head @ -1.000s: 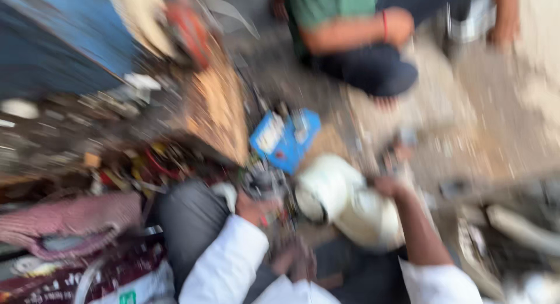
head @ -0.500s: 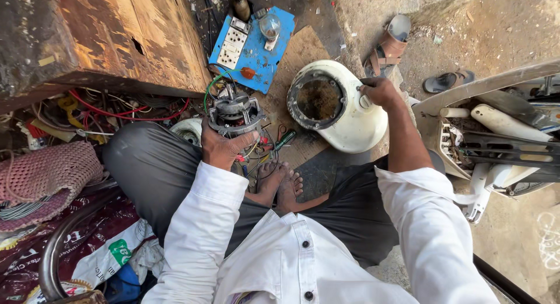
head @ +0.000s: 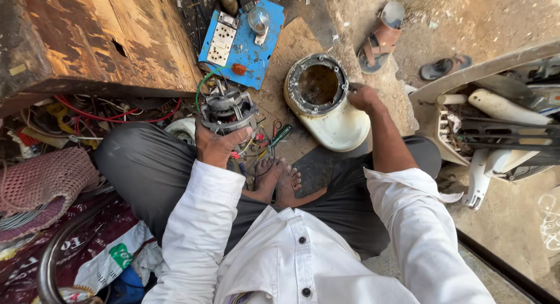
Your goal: The person sits on the ground working on a small electric motor. They connect wires to a bulb test board, hold and turn the motor to inspect it, handle its parts and wires, and near the end rub a small block against a component in their hands.
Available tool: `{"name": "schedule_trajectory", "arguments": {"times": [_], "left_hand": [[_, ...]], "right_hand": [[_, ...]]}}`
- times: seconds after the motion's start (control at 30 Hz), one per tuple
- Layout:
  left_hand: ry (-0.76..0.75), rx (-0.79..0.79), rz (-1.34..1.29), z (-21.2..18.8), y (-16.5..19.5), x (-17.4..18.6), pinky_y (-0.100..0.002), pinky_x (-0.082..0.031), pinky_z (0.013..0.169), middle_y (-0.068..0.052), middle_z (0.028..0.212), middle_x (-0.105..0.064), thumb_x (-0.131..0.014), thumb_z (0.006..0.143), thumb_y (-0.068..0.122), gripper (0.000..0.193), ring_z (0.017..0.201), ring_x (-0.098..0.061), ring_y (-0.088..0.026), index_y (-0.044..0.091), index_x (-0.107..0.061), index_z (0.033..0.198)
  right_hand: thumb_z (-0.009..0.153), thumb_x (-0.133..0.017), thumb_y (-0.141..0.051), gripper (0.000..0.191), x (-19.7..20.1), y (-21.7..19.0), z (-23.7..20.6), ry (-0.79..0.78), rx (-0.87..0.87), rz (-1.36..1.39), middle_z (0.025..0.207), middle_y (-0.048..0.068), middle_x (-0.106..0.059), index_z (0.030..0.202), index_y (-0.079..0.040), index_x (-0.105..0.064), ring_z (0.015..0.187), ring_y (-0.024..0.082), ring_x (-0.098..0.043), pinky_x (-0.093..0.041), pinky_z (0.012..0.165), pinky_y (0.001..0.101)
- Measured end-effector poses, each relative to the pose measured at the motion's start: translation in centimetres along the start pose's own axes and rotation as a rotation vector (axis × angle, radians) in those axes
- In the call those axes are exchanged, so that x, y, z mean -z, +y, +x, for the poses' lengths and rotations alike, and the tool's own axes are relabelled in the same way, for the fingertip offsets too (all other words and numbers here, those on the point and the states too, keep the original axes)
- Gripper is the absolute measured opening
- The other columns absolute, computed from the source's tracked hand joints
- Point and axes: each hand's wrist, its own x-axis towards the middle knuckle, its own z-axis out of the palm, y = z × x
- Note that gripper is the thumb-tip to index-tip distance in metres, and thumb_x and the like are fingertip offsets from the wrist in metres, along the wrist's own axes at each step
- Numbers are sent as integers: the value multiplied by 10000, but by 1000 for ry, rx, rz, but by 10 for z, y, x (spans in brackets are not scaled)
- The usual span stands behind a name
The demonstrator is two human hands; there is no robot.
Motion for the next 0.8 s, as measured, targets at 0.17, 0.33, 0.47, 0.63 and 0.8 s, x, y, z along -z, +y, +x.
{"name": "schedule_trajectory", "arguments": {"times": [0.17,0.33,0.47,0.63,0.8], "left_hand": [[91,83,-74,-1,-7,1,-369,-620,871,-84,1180,-686,-903,657,8,760,1016,-701,-204,31,-544,1326],[148,107,-172,0,-24,6,-366,-609,918,-77,1156,-726,-900,688,30,626,1017,-711,-210,25,-657,1265],[207,173,-278,1,-33,7,-368,-602,914,-83,1161,-727,-895,722,54,589,1012,-709,-209,22,-677,1268],[113,131,-197,3,-27,0,-367,-596,938,-80,1183,-717,-904,679,40,684,1044,-707,-204,0,-633,1305],[-86,-236,286,-6,-14,-14,-393,-576,1066,-143,1339,-653,-979,644,144,1018,1201,-694,-267,-7,-390,1460]], "right_hand": [[973,-682,-303,401,0,-4,-4,362,-28,514,1153,169,-753,1231,3,-710,1040,275,-703,-542,923,367],[997,-720,-185,346,10,-5,-39,484,208,843,1077,109,-754,1259,40,-693,911,126,-660,-546,823,292],[952,-750,-176,337,-10,-10,-91,412,111,835,1037,105,-754,1218,26,-709,828,131,-678,-566,741,301],[932,-774,-162,342,-33,-12,-119,479,188,610,1078,149,-769,1206,32,-709,902,190,-746,-595,796,328],[923,-776,-159,363,-32,-7,-102,495,183,624,1111,162,-762,1228,21,-697,930,217,-756,-596,793,335]]}}
